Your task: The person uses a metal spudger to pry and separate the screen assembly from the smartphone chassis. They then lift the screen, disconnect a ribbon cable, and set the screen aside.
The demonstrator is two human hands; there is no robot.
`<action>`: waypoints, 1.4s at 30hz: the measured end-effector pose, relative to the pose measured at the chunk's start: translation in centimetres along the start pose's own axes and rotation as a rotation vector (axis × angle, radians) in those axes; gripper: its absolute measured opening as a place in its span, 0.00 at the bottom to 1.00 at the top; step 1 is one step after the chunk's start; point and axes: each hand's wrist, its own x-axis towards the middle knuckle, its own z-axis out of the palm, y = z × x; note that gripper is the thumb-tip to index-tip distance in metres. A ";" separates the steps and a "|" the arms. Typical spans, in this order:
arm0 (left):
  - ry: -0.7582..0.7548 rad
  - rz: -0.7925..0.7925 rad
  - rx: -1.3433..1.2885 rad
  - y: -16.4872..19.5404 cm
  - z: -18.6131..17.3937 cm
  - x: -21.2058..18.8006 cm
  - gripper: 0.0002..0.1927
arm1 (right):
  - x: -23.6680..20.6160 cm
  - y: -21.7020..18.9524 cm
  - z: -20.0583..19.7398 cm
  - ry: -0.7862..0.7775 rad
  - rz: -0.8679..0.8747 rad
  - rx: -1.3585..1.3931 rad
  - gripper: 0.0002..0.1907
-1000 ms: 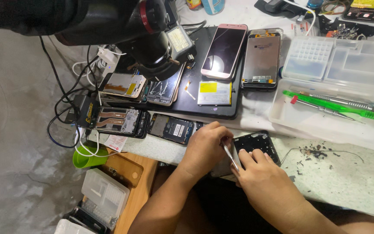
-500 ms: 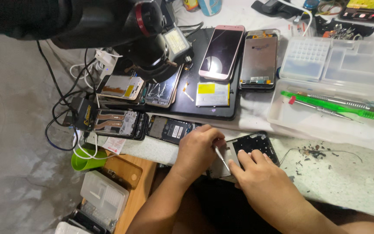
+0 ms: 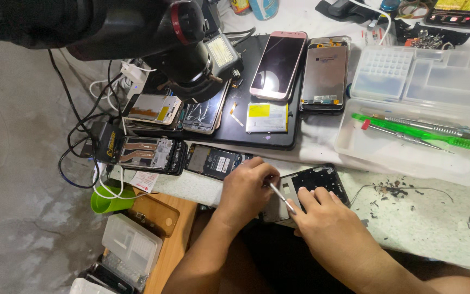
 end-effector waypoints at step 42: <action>0.068 0.286 -0.313 -2.5 -1.4 -3.6 0.09 | 1.3 -0.2 0.1 0.031 0.058 -0.237 0.50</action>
